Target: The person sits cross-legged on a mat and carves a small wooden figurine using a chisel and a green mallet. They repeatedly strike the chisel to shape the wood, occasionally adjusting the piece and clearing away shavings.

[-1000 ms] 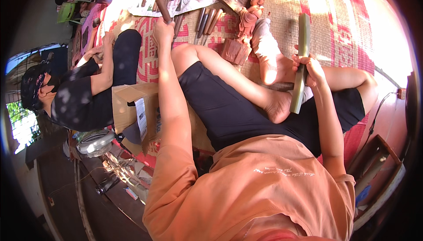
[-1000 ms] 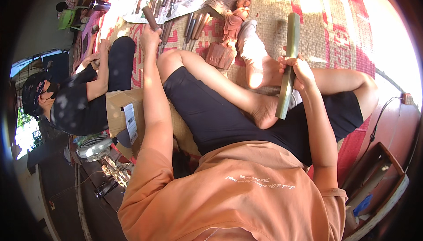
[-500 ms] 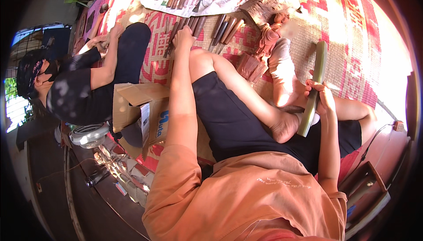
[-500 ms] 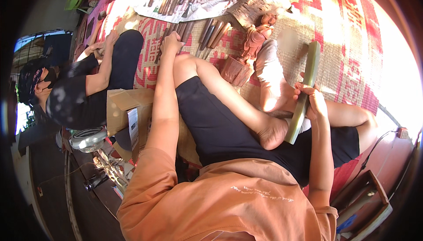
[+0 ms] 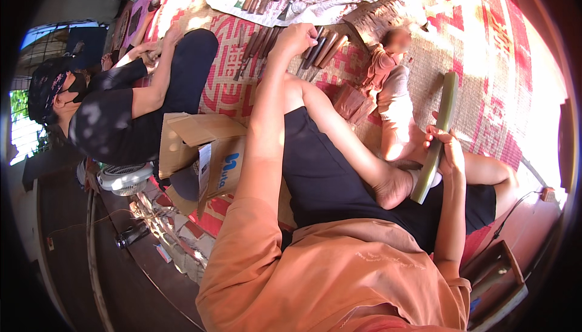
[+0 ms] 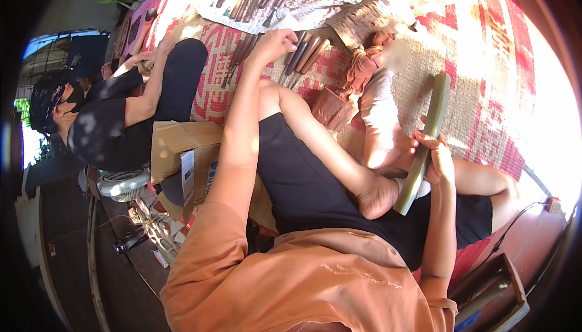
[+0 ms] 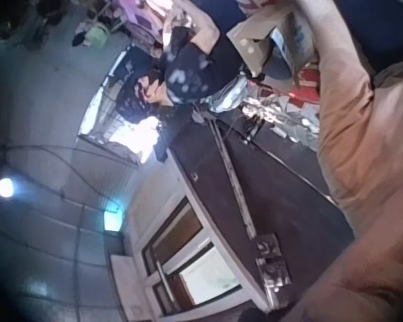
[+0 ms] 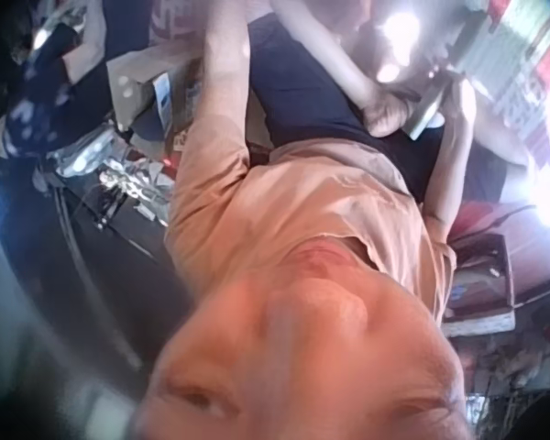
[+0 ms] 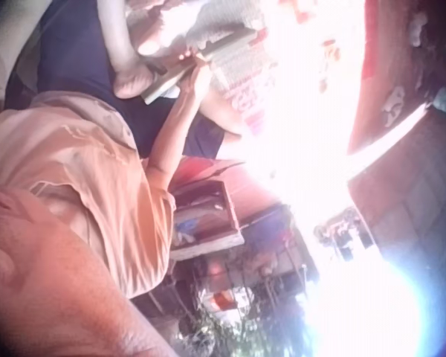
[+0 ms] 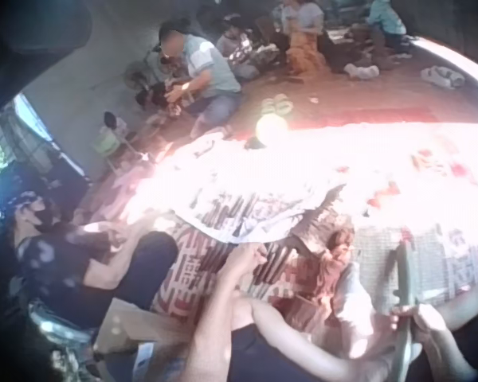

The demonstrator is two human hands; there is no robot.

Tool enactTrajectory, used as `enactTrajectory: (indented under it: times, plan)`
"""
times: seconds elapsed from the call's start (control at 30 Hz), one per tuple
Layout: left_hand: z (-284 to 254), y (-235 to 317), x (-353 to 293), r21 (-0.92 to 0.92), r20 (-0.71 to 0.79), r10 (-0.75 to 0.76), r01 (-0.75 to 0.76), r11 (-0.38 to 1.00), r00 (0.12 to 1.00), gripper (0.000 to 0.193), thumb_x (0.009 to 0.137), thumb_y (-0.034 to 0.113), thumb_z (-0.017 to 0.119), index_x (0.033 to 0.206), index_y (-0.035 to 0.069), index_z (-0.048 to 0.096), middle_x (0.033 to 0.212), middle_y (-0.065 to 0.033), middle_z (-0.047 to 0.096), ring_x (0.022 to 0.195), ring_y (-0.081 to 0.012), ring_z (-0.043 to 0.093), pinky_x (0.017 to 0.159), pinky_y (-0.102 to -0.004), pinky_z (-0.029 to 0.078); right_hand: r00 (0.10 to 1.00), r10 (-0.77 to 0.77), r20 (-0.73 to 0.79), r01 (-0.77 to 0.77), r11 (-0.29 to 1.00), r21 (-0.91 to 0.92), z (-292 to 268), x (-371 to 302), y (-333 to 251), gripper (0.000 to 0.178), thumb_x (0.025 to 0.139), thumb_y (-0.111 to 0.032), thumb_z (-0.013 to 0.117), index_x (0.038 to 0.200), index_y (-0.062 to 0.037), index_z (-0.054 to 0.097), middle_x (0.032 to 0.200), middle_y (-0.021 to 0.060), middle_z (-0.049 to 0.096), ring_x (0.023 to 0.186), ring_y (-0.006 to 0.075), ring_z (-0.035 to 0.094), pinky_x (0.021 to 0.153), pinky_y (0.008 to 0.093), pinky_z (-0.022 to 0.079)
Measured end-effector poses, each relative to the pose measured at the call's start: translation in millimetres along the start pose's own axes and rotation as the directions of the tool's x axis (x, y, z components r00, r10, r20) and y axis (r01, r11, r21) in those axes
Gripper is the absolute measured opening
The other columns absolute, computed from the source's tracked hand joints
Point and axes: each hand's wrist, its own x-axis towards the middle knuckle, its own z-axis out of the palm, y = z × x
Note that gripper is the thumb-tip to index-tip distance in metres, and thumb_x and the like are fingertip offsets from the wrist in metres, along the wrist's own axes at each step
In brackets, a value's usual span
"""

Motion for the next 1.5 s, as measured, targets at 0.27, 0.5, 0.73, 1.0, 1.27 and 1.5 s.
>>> enactTrajectory:
  times: [0.27,0.5,0.73,1.0,1.27,1.5]
  plan:
    - [30,58,-43,0.099,-0.012,-0.001,0.002,0.995,1.000,0.029,0.081,0.025,0.070,0.101,0.006,0.062,0.103,-0.0156,0.064,0.098,-0.0342,0.062,0.083,-0.0469,0.047,1.000,-0.005,0.019,0.004,1.000,0.017,-1,-1,5,0.058,0.084,0.003,0.053,0.138,-0.0032,0.033,0.089,0.0113,0.054,0.071,0.0152,0.054,0.059,0.0288,0.052]
    - [31,8,-12,0.120,-0.287,-0.204,0.246,0.962,0.936,0.022,0.079,0.017,0.072,0.097,0.008,0.064,0.099,-0.0139,0.067,0.096,-0.0341,0.064,0.080,-0.0456,0.049,1.000,0.003,0.025,-0.003,1.000,0.012,0,1,5,0.058,0.085,0.001,0.054,0.139,-0.0047,0.032,0.089,0.0109,0.053,0.072,0.0150,0.054,0.060,0.0288,0.052]
    - [47,-53,2,-0.054,-0.120,-0.298,0.293,0.955,0.947,0.021,0.078,0.014,0.070,0.098,0.009,0.067,0.090,-0.0131,0.069,0.086,-0.0286,0.068,0.076,-0.0397,0.054,1.000,0.014,0.019,-0.013,1.000,-0.027,1,1,4,0.058,0.084,0.000,0.054,0.137,-0.0053,0.032,0.087,0.0093,0.053,0.071,0.0147,0.054,0.059,0.0291,0.052]
    - [37,-23,-6,0.102,-0.163,-0.134,0.152,0.983,0.977,0.032,0.072,0.017,0.075,0.100,0.005,0.066,0.087,-0.0166,0.069,0.084,-0.0317,0.067,0.075,-0.0400,0.052,1.000,-0.019,0.002,0.019,0.998,-0.058,0,-2,3,0.056,0.085,0.000,0.054,0.137,-0.0043,0.033,0.088,0.0106,0.057,0.070,0.0156,0.057,0.057,0.0300,0.052]
    - [39,-55,12,-0.559,-0.045,-0.273,0.202,0.804,0.961,0.035,0.071,0.010,0.075,0.101,-0.004,0.065,0.082,-0.0131,0.068,0.058,-0.0176,0.063,0.052,-0.0305,0.052,1.000,-0.002,0.015,0.002,1.000,-0.008,-3,-1,3,0.056,0.086,0.000,0.054,0.139,-0.0049,0.034,0.089,0.0113,0.057,0.070,0.0168,0.056,0.058,0.0314,0.053]
    - [39,-50,11,-0.654,0.025,-0.318,0.256,0.712,0.948,0.033,0.071,0.007,0.074,0.099,-0.006,0.064,0.078,-0.0106,0.066,0.052,-0.0147,0.059,0.045,-0.0279,0.048,0.999,0.019,0.029,-0.018,1.000,-0.024,-5,1,5,0.055,0.088,-0.001,0.053,0.138,-0.0081,0.032,0.090,0.0092,0.055,0.070,0.0158,0.056,0.057,0.0318,0.053]
